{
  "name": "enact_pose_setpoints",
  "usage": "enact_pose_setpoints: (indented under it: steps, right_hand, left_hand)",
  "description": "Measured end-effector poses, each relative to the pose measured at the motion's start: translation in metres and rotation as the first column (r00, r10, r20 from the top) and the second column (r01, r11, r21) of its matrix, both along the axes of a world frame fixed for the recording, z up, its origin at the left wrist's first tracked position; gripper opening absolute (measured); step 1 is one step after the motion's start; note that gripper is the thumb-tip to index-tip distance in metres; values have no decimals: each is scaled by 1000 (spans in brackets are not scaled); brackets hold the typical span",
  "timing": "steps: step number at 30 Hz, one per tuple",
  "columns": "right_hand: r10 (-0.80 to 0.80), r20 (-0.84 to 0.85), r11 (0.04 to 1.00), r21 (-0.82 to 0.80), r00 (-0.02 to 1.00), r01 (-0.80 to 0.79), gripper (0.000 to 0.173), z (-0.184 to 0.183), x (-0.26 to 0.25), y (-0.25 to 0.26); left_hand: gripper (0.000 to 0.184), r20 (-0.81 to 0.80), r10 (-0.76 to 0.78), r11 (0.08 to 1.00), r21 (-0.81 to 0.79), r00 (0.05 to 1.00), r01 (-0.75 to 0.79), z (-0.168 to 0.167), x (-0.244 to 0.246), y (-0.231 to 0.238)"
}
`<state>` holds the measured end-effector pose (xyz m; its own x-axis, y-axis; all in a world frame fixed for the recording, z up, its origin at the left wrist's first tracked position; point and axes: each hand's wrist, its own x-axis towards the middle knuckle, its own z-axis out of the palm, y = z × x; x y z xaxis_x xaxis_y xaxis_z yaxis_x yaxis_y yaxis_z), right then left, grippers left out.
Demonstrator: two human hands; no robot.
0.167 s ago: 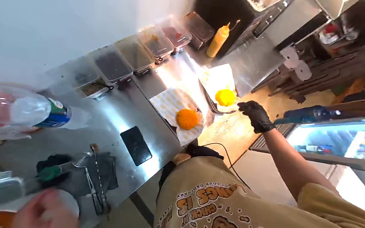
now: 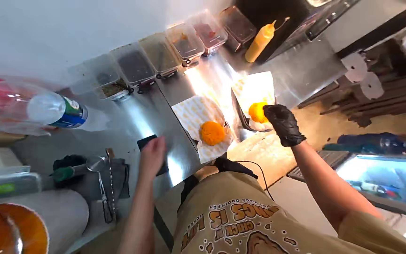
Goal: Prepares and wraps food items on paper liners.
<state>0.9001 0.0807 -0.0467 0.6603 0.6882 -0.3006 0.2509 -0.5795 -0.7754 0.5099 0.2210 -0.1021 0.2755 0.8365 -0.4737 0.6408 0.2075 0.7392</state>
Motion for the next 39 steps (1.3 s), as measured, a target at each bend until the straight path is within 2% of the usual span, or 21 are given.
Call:
enact_pose_setpoints:
  steps: [2, 3, 6, 8, 11, 12, 16, 19, 21, 22, 23, 24, 25, 27, 28, 30, 31, 33, 35, 36, 39]
  right_hand:
    - [293, 53, 954, -82, 955, -288, 36, -50, 9, 32]
    - [384, 56, 914, -162, 921, -372, 47, -68, 8, 52]
    - [535, -31, 799, -307, 844, -517, 83, -105, -7, 110]
    - [583, -56, 753, -338, 810, -565, 76, -125, -16, 136]
    - [672, -26, 669, -407, 740, -622, 44, -139, -17, 161]
    - [696, -20, 645, -422, 718, -637, 39, -142, -17, 164]
    - [732, -9, 601, -463, 682, -651, 42, -143, -15, 164]
    - [749, 19, 590, -476, 663, -652, 41, -141, -19, 162]
    - [743, 14, 586, -497, 669, -640, 41, -138, -22, 164]
    - [734, 2, 589, -501, 680, -634, 41, -136, -23, 165]
    - [729, -5, 587, -509, 684, -629, 42, -135, -23, 166]
    - [728, -10, 583, -517, 686, -626, 42, -135, -22, 168]
    - [725, -15, 581, -523, 688, -624, 44, -136, -22, 170]
    - [715, -1, 600, -512, 699, -615, 48, -132, -21, 167]
    - [692, 40, 652, -464, 721, -600, 51, -127, -20, 163]
    - [627, 158, 773, -247, 763, -584, 57, -105, -24, 150]
    - [624, 222, 780, -117, 749, -615, 52, -94, -31, 142]
    - [724, 266, 649, 48, 636, -759, 38, -92, -54, 126]
    - [867, 160, 481, -23, 471, -877, 44, -108, -70, 133]
    - [898, 132, 432, -83, 420, -898, 45, -120, -72, 141]
    - [927, 144, 371, -210, 347, -904, 46, -144, -65, 159]
  left_hand:
    - [60, -13, -5, 992, -123, 1000, 4, -35, 60, 14]
    - [63, -5, 44, 989, -139, 999, -44, -54, 82, 19]
    - [46, -14, 238, 969, -66, 971, -239, -81, 126, 33]
    - [38, -105, 264, 964, -4, 959, -266, -85, 139, 37]
    - [37, -274, 271, 961, 26, 923, -275, -81, 156, 37]
    - [37, -315, 287, 956, 40, 905, -290, -80, 161, 35]
    - [43, -344, 326, 944, 67, 881, -324, -78, 166, 29]
    - [50, -396, 285, 956, 48, 873, -290, -76, 165, 30]
    - [49, -391, 303, 953, 123, 869, -277, -71, 166, 30]
    - [50, -352, 322, 941, 217, 879, -258, -64, 167, 25]
    - [49, -304, 301, 923, 332, 904, -196, -56, 167, 20]
    - [44, -283, 223, 907, 411, 933, -93, -46, 169, 16]
    - [38, -292, 90, 905, 423, 952, 44, -38, 171, 13]
    - [40, -339, -210, 918, 256, 917, 305, -40, 174, 13]
    - [44, -368, -307, 906, 168, 878, 388, -48, 175, 17]
    - [53, -399, -378, 888, 97, 835, 449, -61, 176, 26]
    - [53, -400, -383, 885, 99, 833, 455, -65, 177, 29]
    - [46, -377, -382, 895, 78, 843, 440, -65, 177, 27]
    - [39, -397, -401, 893, 33, 826, 449, -58, 177, 29]
    - [40, -425, -427, 875, 29, 798, 484, -60, 177, 30]
    - [50, -498, -486, 827, 1, 718, 562, -69, 173, 31]
